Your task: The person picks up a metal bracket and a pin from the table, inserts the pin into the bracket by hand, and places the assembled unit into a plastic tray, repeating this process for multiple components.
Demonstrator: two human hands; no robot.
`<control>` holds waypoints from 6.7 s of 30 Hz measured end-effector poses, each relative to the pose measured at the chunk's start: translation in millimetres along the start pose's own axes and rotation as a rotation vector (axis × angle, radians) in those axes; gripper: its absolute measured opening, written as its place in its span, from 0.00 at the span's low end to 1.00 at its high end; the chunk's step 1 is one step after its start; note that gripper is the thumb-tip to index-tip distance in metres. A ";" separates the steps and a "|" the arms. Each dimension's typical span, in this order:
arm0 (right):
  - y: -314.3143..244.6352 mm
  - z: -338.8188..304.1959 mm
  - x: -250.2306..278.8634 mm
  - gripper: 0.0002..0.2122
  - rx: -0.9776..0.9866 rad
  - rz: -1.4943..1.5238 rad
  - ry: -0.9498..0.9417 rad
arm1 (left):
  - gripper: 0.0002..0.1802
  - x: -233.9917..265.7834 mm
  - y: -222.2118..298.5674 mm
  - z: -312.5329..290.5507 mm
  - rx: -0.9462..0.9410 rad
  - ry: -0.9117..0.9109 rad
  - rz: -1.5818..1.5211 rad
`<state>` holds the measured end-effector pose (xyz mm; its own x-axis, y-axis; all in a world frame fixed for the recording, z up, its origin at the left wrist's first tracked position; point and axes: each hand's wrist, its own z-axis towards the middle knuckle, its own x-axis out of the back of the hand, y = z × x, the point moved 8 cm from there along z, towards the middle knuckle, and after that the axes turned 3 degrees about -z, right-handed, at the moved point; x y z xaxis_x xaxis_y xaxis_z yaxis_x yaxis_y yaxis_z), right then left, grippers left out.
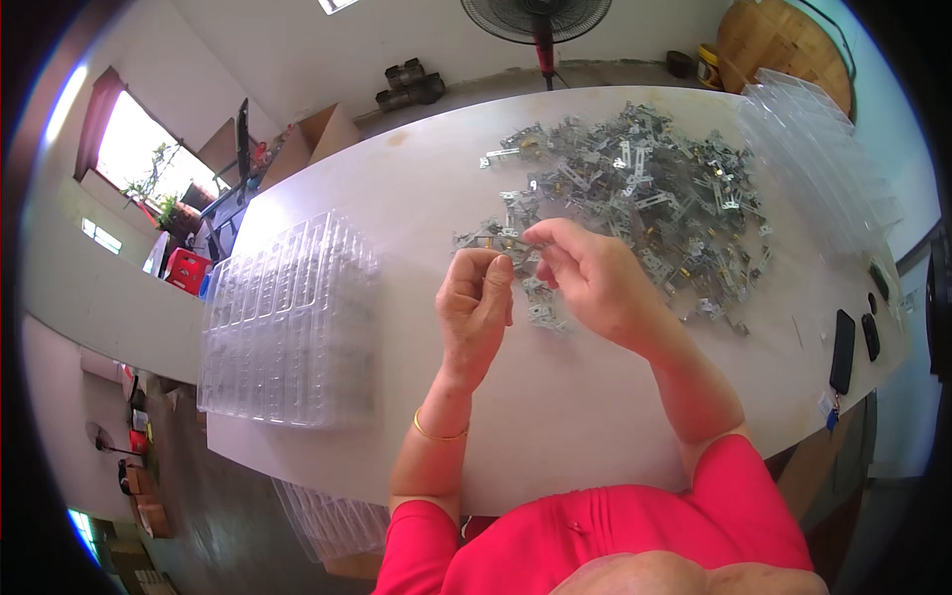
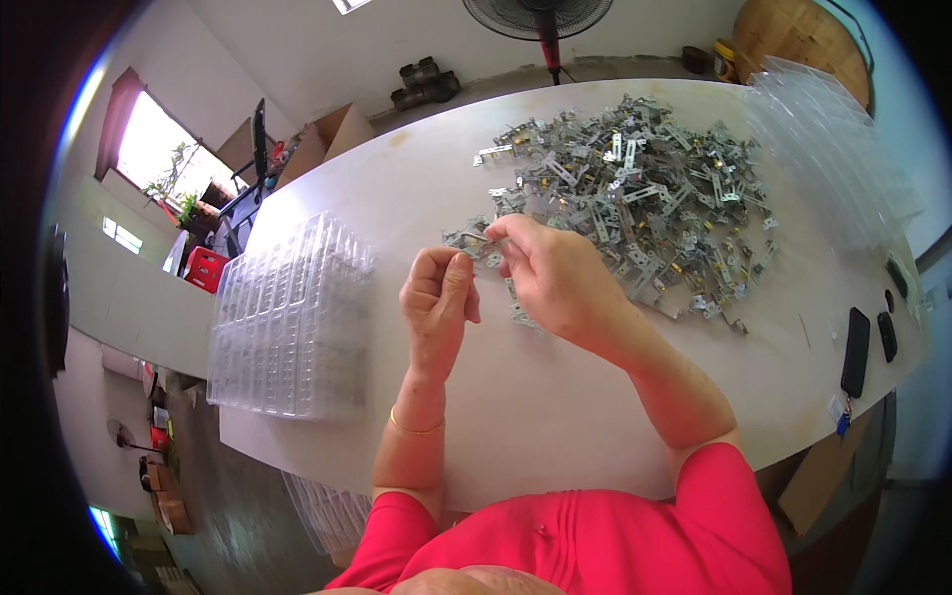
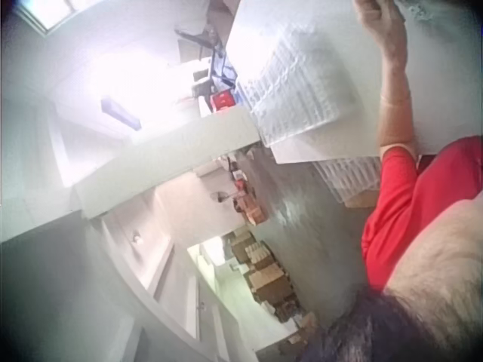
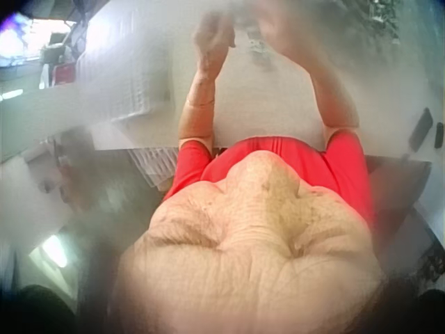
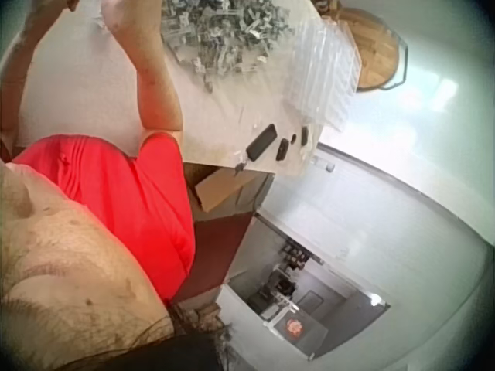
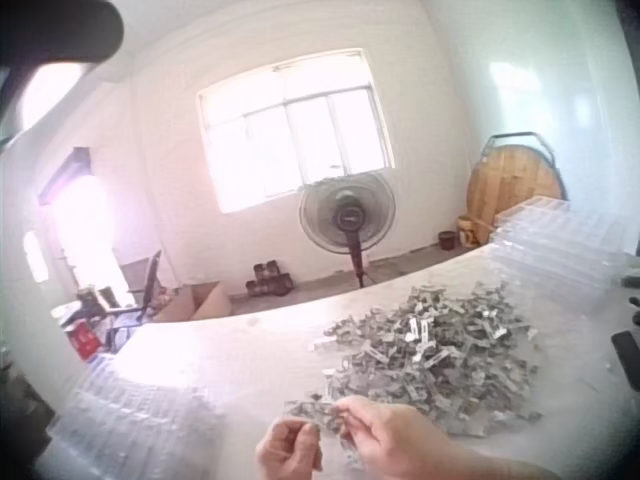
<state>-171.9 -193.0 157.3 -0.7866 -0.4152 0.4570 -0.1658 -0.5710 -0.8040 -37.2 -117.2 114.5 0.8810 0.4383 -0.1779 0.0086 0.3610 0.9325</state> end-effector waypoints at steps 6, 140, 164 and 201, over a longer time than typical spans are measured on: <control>24.1 4.7 -10.0 0.10 -0.169 0.302 -0.241 | 0.08 0.0 -3.4 0.8 -0.003 -0.085 0.149; 3.8 -0.2 -6.9 0.07 -0.186 0.326 -0.175 | 0.13 -0.5 -0.2 1.0 -0.097 -0.194 0.233; 15.8 6.8 -9.6 0.04 -0.089 0.334 -0.119 | 0.06 -17.2 24.8 -6.1 -0.503 -0.146 0.690; -21.7 -2.4 3.9 0.04 0.279 -0.323 0.189 | 0.14 -6.2 23.4 1.2 -0.458 0.023 0.758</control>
<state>-172.8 -180.6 175.7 -0.8200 -0.0634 0.5688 -0.2737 -0.8294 -0.4871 -41.9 -112.5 137.8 0.5634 0.7079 0.4260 -0.7681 0.2589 0.5856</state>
